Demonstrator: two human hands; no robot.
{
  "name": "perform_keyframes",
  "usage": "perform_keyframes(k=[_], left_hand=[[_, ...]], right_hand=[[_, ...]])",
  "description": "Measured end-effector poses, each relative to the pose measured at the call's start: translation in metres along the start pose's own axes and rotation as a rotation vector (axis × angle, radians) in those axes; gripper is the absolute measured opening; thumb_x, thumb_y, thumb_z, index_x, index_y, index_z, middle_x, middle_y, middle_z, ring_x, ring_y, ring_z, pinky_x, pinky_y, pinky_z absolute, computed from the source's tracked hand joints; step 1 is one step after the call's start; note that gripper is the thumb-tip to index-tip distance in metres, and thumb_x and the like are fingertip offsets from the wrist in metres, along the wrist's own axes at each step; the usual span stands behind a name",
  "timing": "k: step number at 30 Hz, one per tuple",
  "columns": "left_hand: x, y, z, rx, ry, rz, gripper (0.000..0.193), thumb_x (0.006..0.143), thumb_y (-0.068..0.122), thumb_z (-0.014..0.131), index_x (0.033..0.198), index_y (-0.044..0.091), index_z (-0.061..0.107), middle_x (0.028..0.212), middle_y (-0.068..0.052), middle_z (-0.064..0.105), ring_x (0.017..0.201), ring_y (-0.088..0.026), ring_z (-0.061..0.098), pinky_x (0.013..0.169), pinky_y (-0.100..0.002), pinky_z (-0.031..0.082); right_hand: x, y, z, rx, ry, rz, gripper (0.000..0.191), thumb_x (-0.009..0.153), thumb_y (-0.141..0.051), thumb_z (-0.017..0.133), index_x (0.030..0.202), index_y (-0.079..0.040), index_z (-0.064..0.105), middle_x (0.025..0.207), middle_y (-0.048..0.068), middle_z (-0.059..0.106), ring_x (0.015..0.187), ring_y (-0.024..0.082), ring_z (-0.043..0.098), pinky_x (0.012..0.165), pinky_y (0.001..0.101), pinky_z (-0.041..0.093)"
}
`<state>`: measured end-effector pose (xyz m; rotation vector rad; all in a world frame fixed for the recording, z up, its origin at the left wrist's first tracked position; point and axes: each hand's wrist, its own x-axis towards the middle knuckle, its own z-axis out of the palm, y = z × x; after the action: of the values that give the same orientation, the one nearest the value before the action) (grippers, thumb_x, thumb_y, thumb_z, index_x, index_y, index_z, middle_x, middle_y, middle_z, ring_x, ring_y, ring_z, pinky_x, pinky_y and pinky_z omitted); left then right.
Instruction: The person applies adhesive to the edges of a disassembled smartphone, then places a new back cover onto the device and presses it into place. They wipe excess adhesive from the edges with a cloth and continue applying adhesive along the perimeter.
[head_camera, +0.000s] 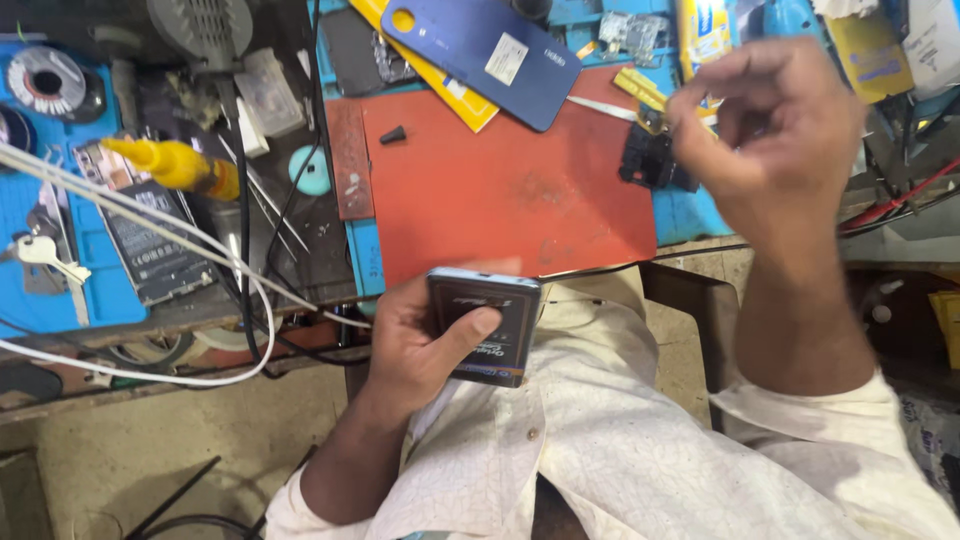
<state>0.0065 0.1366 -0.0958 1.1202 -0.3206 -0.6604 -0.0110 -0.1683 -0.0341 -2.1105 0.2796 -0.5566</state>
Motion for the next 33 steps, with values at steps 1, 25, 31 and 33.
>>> perform_keyframes(k=[1,25,31,33], left_hand=[[0.003,0.002,0.001,0.003,-0.038,0.03,0.031,0.097,0.011,0.072,0.125,-0.003,0.067,0.129,-0.009,0.07,0.105,-0.011,0.07,0.092,-0.028,0.058],[0.02,-0.012,0.004,-0.13,-0.259,0.014,0.035,0.103,0.018,0.075,0.131,0.001,0.062,0.114,-0.001,0.07,0.099,-0.004,0.065,0.093,-0.025,0.055],[0.022,-0.009,-0.002,-0.022,-0.274,-0.042,0.033,0.102,0.016,0.075,0.128,-0.001,0.065,0.109,-0.002,0.071,0.096,-0.005,0.065,0.085,-0.024,0.055],[0.024,-0.008,0.0,0.043,-0.29,-0.038,0.032,0.1,0.016,0.076,0.126,-0.001,0.066,0.106,-0.002,0.072,0.094,-0.004,0.065,0.083,-0.024,0.056]], right_hand=[[-0.012,-0.003,0.008,0.202,-0.014,0.07,0.027,0.091,0.001,0.08,0.107,-0.002,0.058,0.09,0.006,0.074,0.066,0.006,0.057,0.06,0.02,0.042],[-0.064,0.005,0.028,-0.155,-0.131,-0.363,0.026,0.082,0.013,0.074,0.106,0.004,0.069,0.083,0.01,0.065,0.064,0.011,0.057,0.058,0.0233,0.046],[-0.081,0.03,0.045,1.025,-0.254,-0.1,0.011,0.098,-0.019,0.062,0.09,-0.013,0.066,0.079,0.002,0.056,0.075,0.019,0.051,0.088,0.0335,0.05],[-0.087,0.036,0.049,1.329,-0.322,0.021,0.018,0.099,-0.03,0.06,0.096,-0.013,0.065,0.074,-0.002,0.058,0.072,0.015,0.05,0.089,0.0336,0.051]])
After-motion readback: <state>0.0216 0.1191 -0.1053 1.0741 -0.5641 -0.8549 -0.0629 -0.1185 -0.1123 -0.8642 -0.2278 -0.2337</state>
